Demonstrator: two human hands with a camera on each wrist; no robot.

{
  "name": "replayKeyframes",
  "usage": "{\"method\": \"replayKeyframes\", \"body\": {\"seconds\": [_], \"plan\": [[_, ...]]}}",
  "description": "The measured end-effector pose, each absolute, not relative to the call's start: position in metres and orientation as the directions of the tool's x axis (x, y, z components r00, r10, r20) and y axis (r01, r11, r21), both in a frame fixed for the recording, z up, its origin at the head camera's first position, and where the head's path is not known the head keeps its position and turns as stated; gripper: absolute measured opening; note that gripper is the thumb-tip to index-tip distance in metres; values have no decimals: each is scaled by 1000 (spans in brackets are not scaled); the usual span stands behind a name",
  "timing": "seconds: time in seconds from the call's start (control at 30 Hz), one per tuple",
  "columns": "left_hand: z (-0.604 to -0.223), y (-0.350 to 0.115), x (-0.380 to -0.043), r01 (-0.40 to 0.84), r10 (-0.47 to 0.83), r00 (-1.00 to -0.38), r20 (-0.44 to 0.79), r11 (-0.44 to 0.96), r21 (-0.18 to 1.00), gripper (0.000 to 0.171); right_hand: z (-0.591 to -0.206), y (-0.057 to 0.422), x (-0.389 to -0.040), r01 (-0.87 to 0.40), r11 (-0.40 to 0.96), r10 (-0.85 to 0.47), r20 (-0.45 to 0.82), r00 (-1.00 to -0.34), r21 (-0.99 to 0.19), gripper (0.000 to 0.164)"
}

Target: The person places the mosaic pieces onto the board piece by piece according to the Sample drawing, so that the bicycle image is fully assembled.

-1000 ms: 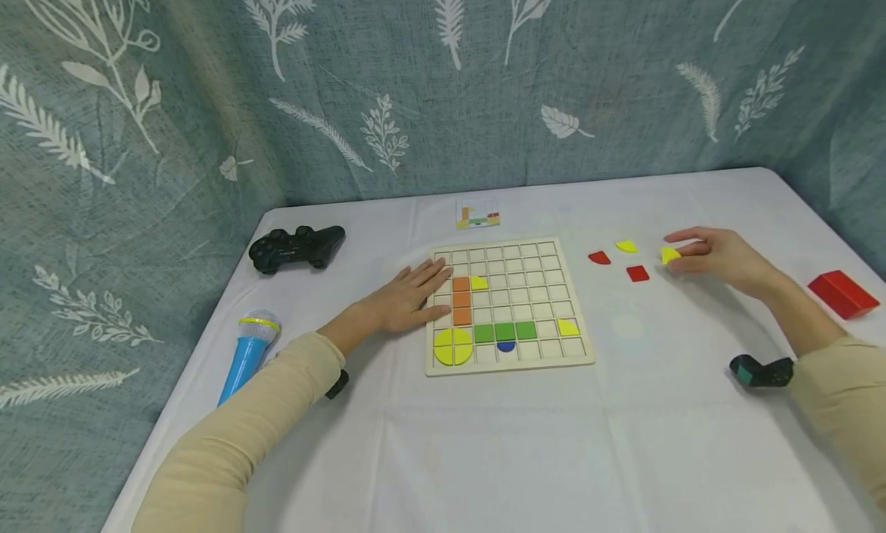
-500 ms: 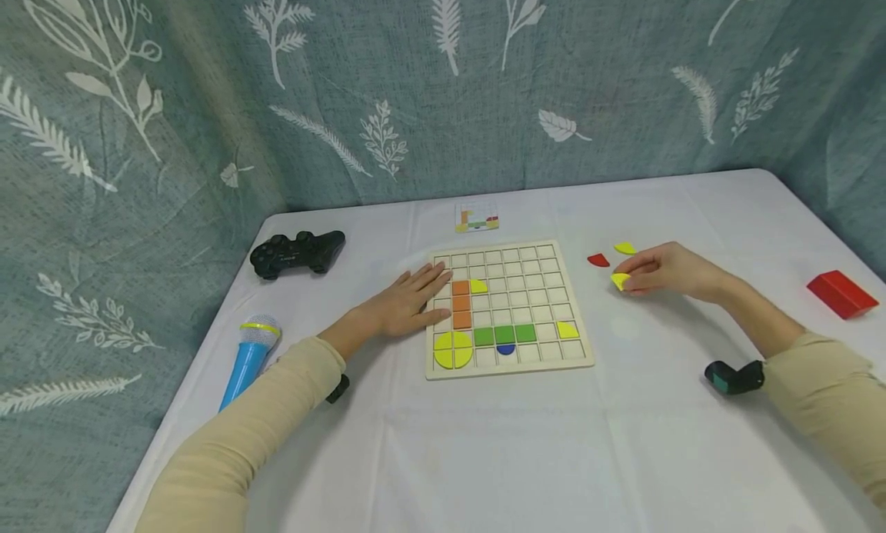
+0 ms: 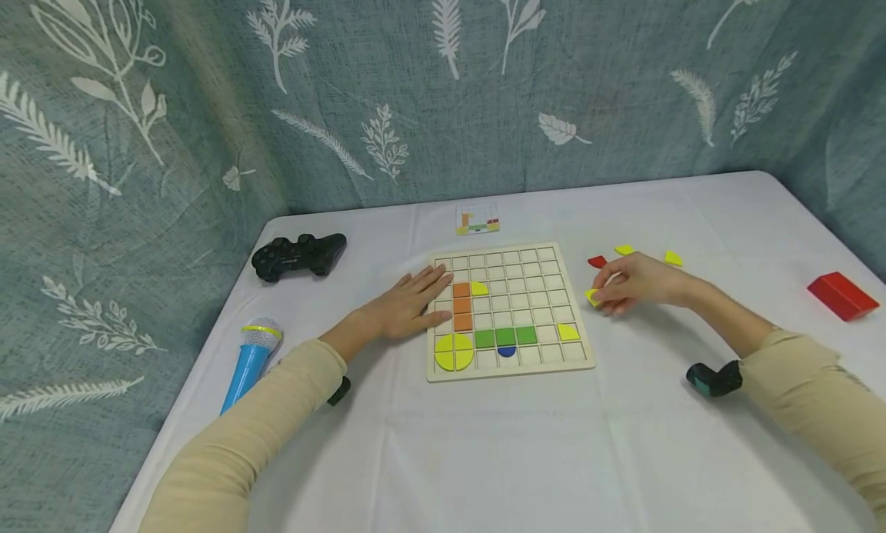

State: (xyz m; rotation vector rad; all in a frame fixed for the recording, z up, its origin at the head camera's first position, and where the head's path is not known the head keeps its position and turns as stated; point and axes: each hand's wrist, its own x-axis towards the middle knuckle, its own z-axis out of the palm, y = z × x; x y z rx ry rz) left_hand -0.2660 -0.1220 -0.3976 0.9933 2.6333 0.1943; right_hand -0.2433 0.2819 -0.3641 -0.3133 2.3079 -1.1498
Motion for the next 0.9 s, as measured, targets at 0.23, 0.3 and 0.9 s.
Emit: {"method": "replayKeyframes", "body": {"seconds": [0.23, 0.3, 0.9], "plan": [[-398, -122, -266, 622, 664, -708, -243, 748, 232, 74, -364, 273, -246, 6, 595, -479, -361, -800, -803, 30], [-397, -122, -266, 621, 662, -709, -243, 749, 230, 74, -364, 271, -246, -8, 586, -501, -355, -789, -810, 31], [-396, -122, -265, 621, 666, -704, -247, 746, 241, 73, -370, 231, -250, -156, 581, -609, -300, -734, -799, 16]]}}
